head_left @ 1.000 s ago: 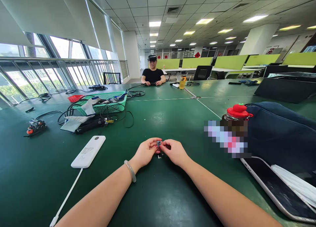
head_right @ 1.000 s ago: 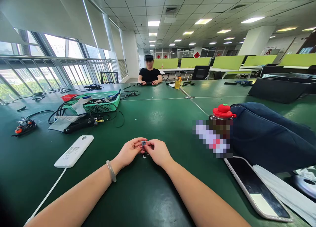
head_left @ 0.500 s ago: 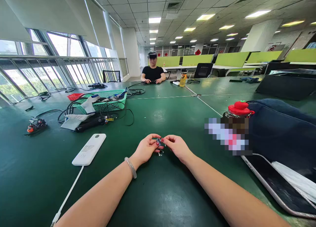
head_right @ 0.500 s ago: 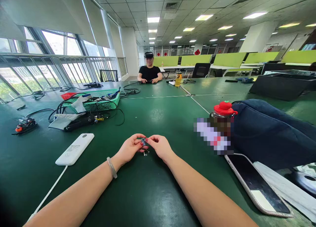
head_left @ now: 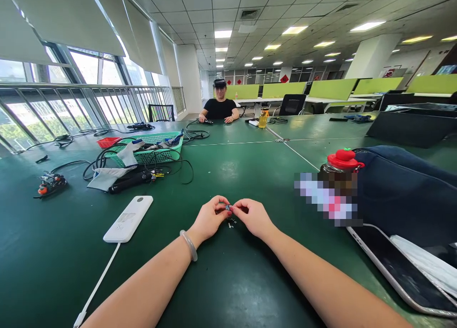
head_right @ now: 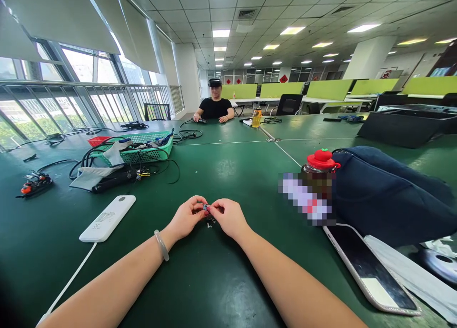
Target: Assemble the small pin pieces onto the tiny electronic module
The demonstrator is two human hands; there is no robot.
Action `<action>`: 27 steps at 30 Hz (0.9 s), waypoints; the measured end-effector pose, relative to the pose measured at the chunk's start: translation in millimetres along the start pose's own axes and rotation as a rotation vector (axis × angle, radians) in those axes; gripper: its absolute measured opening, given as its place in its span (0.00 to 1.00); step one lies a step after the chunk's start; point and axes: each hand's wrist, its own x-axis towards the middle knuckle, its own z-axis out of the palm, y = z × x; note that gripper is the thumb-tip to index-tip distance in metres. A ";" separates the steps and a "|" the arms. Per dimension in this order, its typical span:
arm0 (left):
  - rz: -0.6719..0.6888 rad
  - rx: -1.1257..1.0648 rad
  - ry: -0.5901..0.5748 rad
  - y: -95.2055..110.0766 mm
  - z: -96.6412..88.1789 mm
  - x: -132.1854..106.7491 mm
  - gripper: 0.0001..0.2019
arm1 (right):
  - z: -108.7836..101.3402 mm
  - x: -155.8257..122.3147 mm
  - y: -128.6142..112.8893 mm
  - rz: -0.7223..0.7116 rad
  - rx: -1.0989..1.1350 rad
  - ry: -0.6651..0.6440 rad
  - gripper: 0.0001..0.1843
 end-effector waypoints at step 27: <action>0.041 0.236 0.108 -1.6 -3.1 1.5 0.11 | -1.8 -3.3 -2.4 -0.097 -0.089 -0.020 0.13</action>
